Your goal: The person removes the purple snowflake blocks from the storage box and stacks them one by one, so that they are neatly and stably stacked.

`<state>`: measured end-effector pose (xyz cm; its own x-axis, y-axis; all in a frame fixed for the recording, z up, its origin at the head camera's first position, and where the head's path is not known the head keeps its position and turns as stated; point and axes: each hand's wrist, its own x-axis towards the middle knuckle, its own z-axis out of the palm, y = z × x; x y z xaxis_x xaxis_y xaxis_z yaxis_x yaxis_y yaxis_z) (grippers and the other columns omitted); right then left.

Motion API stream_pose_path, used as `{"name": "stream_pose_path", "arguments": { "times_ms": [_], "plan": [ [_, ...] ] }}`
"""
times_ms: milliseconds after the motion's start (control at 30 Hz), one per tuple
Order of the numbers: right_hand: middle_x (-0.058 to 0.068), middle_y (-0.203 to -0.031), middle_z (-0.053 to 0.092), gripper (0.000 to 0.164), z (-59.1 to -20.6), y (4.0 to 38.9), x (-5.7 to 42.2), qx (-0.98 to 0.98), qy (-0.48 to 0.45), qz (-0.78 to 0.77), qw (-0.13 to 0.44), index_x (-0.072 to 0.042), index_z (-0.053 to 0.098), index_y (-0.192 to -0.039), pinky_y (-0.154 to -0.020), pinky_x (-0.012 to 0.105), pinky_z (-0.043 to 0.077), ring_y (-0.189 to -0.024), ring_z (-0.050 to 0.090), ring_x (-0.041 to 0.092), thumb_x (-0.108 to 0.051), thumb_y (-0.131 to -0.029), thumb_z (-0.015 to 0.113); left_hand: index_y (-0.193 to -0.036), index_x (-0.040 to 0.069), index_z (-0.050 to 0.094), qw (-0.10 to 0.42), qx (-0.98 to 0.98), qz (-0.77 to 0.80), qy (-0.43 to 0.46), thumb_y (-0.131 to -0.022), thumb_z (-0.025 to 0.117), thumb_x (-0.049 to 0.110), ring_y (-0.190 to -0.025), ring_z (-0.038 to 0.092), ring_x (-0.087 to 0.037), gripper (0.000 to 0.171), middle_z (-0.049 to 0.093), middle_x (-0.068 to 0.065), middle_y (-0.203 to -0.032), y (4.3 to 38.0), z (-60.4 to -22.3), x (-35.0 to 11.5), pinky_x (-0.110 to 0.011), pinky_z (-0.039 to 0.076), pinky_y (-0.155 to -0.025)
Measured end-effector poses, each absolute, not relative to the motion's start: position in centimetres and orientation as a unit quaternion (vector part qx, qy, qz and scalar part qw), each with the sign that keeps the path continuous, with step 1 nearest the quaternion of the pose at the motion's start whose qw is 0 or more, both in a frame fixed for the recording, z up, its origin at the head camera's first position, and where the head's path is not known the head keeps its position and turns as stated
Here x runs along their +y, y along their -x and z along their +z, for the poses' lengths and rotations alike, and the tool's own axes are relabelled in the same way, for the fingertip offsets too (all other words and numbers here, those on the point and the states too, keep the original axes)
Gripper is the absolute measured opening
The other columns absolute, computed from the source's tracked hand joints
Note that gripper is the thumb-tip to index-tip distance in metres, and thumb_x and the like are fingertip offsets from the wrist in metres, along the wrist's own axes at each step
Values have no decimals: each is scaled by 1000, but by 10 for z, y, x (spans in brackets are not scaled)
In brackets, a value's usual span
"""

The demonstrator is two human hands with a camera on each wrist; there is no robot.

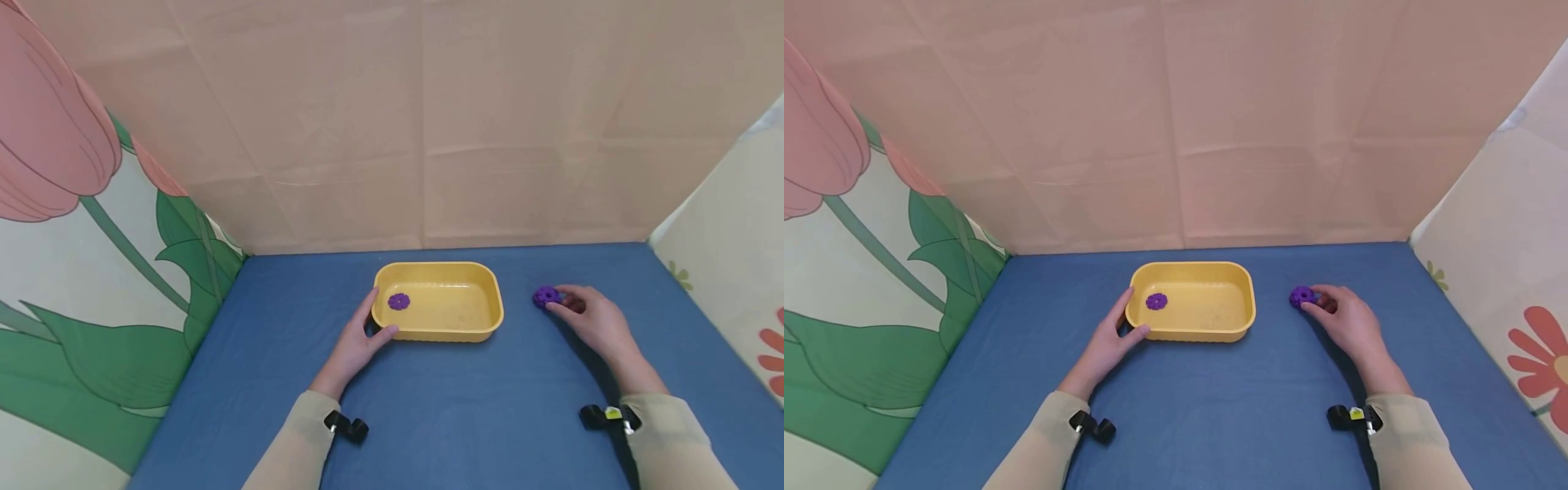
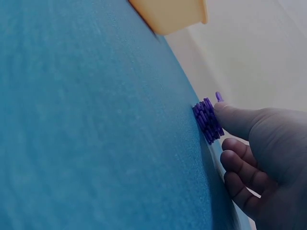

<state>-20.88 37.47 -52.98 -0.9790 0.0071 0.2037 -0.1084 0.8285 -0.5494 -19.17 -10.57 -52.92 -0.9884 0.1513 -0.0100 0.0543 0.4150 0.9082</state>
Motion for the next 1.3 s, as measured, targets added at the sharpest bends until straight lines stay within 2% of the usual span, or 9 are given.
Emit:
{"name": "stream_pose_path", "arguments": {
  "times_ms": [333,533,767,1300],
  "plan": [
    [21,-107,70,49,-529,210,374,-955,-21,283,90,1,70,-138,-70,42,47,-91,64,35,-35,-107,77,-175,42,28,42,842,535,-58,-100,83,49,-167,25,-28,94,31,4,-180,191,-529,-104,-63,24,-131],
    [21,-107,70,50,-528,210,373,-955,-15,284,82,2,69,-139,-70,42,48,-92,64,35,-37,-107,76,-175,43,27,44,841,536,-52,-100,84,48,-167,25,-26,95,30,6,-180,191,-528,-103,-60,24,-132],
    [20,-107,71,53,-531,212,375,-954,-15,290,75,2,69,-139,-70,40,49,-92,64,34,-40,-107,76,-176,38,28,32,842,534,-64,-101,83,43,-166,26,-24,93,31,4,-180,192,-531,-104,-57,23,-133],
    [20,-107,70,56,-531,211,374,-952,-12,299,70,4,66,-142,-69,38,49,-91,63,33,-40,-107,76,-175,42,27,38,842,535,-58,-100,83,47,-167,25,-25,95,30,6,-180,192,-530,-103,-59,24,-133]
  ]
}}
